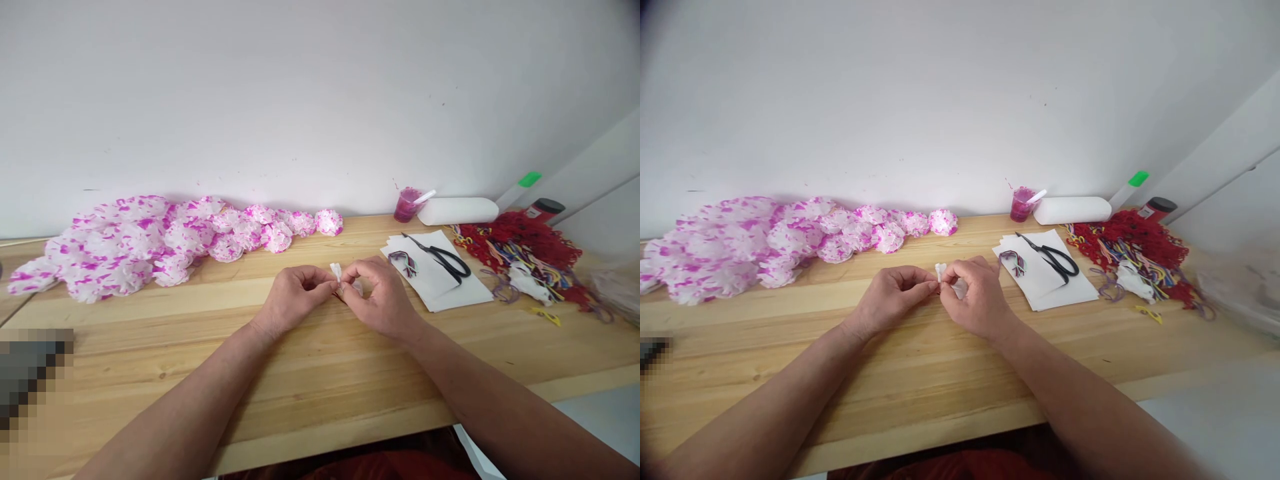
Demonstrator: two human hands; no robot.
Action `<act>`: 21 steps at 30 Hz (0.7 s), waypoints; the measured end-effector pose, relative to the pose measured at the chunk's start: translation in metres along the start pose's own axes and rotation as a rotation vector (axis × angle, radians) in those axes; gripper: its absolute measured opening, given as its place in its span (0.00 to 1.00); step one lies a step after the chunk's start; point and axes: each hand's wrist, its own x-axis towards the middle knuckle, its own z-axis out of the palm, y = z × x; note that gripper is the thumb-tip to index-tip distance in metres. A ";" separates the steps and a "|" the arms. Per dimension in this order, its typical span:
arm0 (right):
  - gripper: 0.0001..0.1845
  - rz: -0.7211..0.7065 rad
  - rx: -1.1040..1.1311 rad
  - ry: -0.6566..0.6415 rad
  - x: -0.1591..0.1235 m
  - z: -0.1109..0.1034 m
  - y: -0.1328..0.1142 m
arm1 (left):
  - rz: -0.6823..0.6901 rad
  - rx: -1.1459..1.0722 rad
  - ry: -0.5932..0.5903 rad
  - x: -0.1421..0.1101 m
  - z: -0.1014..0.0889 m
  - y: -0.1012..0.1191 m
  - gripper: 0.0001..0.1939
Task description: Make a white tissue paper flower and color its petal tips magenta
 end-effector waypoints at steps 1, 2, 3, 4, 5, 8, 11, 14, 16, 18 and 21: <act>0.06 0.000 -0.001 -0.002 0.000 0.001 0.000 | 0.000 0.007 0.000 -0.001 0.000 0.001 0.14; 0.06 0.000 -0.001 -0.003 0.000 0.001 0.001 | 0.001 0.013 0.003 -0.001 0.000 0.001 0.13; 0.06 0.000 -0.001 -0.004 0.000 0.002 0.001 | 0.004 0.019 0.008 -0.002 0.000 0.001 0.13; 0.06 0.000 -0.001 -0.007 0.000 0.002 0.001 | 0.008 0.028 0.013 -0.002 0.000 0.001 0.12; 0.06 0.000 0.000 -0.009 0.000 0.003 0.000 | 0.014 0.037 0.018 -0.002 0.000 0.001 0.11; 0.06 -0.007 0.004 -0.020 0.000 0.003 0.000 | 0.033 0.052 0.029 -0.002 0.001 -0.001 0.09; 0.06 -0.002 0.013 -0.021 0.001 0.002 -0.001 | 0.046 0.030 0.028 0.000 0.001 -0.002 0.08; 0.06 0.011 0.024 -0.023 0.000 0.003 0.000 | 0.044 -0.017 0.018 0.002 0.002 -0.004 0.08; 0.06 0.015 0.028 -0.022 -0.001 0.003 0.001 | 0.036 -0.056 0.009 0.004 0.002 -0.006 0.09; 0.05 0.015 0.022 0.020 0.000 0.003 0.002 | 0.033 -0.089 0.003 0.005 0.002 -0.008 0.09; 0.02 0.016 0.038 0.156 0.005 -0.002 -0.001 | 0.042 -0.122 0.005 0.007 0.002 -0.011 0.09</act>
